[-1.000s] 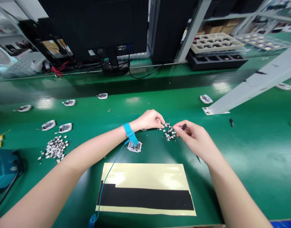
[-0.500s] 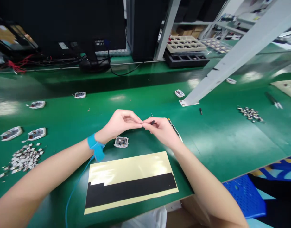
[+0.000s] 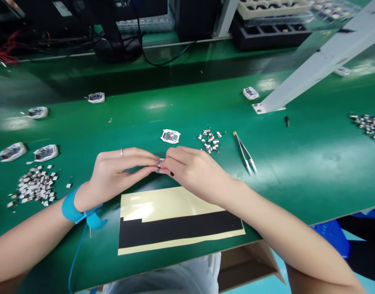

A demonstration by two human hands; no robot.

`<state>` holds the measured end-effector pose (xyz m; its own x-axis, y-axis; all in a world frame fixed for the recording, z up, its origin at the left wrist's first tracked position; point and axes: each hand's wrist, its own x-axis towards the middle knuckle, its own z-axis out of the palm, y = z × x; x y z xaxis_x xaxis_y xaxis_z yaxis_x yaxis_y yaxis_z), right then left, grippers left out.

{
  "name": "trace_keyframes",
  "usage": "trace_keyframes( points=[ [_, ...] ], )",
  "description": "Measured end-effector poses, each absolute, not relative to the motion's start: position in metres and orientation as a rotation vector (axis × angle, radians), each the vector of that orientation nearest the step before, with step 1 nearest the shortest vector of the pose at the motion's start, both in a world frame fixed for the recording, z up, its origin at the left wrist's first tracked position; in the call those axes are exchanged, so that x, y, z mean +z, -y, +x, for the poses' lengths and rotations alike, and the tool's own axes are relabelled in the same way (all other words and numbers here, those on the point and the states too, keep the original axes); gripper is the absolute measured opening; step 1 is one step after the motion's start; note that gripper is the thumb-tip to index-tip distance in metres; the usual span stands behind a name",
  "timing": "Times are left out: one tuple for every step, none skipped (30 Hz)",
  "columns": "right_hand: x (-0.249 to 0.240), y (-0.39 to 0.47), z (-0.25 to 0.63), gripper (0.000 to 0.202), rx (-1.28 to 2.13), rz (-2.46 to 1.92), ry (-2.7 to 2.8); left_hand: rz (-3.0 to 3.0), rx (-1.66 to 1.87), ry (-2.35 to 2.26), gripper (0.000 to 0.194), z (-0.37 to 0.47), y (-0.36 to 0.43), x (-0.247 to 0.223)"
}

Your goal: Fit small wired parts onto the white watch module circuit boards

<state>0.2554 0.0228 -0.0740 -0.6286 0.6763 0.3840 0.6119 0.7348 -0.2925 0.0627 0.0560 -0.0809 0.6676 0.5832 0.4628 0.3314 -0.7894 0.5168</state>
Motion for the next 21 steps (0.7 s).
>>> trace_keyframes(
  points=[
    [-0.076,-0.026,0.254,0.021,0.208,-0.947,2.489,2.578,0.867,-0.690,0.009,0.059,-0.055,-0.082],
    [-0.078,-0.030,0.254,0.020,0.247,-0.944,2.498,2.644,0.841,-0.671,0.010,0.055,-0.054,-0.083],
    [-0.081,-0.034,0.253,0.019,0.280,-0.968,2.496,2.688,0.812,-0.663,0.012,0.051,-0.053,-0.085],
    [-0.086,-0.039,0.253,0.019,0.302,-1.006,2.497,2.710,0.779,-0.667,0.013,0.048,-0.053,-0.088],
    [-0.091,-0.043,0.253,0.022,0.313,-1.045,2.507,2.715,0.743,-0.681,0.014,0.045,-0.053,-0.092],
    [-0.097,-0.047,0.253,0.026,0.312,-1.078,2.536,2.712,0.707,-0.693,0.015,0.043,-0.054,-0.096],
    [-0.103,-0.051,0.252,0.028,0.294,-1.100,2.578,2.707,0.671,-0.697,0.016,0.042,-0.055,-0.101],
    [-0.109,-0.053,0.252,0.026,0.265,-1.108,2.627,2.702,0.644,-0.695,0.016,0.042,-0.056,-0.107],
    [-0.114,-0.055,0.251,0.023,0.233,-1.107,2.673,2.699,0.630,-0.686,0.016,0.043,-0.058,-0.112],
    [-0.118,-0.056,0.250,0.020,0.188,-1.096,2.707,2.699,0.624,-0.670,0.015,0.045,-0.060,-0.117],
    [-0.121,-0.056,0.249,0.019,0.127,-1.076,2.726,2.699,0.622,-0.655,0.015,0.046,-0.061,-0.121],
    [-0.123,-0.056,0.248,0.021,0.073,-1.045,2.732,2.698,0.613,-0.643,0.015,0.048,-0.063,-0.125],
    [-0.124,-0.055,0.247,0.022,0.037,-1.011,2.720,2.697,0.597,-0.635,0.015,0.050,-0.064,-0.127],
    [-0.124,-0.055,0.248,0.023,0.028,-0.981,2.691,2.695,0.582,-0.632,0.015,0.051,-0.065,-0.129],
    [-0.124,-0.053,0.248,0.023,0.041,-0.971,2.642,2.693,0.568,-0.638,0.015,0.052,-0.065,-0.129],
    [-0.124,-0.052,0.250,0.020,0.081,-0.987,2.576,2.689,0.566,-0.648,0.014,0.052,-0.064,-0.129],
    [-0.124,-0.051,0.252,0.017,0.141,-1.031,2.502,2.684,0.573,-0.658,0.013,0.052,-0.064,-0.128],
    [-0.123,-0.049,0.255,0.012,0.207,-1.098,2.431,2.680,0.590,-0.668,0.012,0.052,-0.063,-0.127],
    [-0.123,-0.047,0.258,0.008,0.266,-1.180,2.367,2.675,0.607,-0.680,0.012,0.051,-0.062,-0.126],
    [-0.123,-0.045,0.262,0.005,0.316,-1.262,2.316,2.666,0.624,-0.702,0.012,0.051,-0.061,-0.124],
    [-0.123,-0.043,0.266,0.003,0.358,-1.325,2.282,2.654,0.642,-0.729,0.012,0.052,-0.060,-0.122]
  ],
)
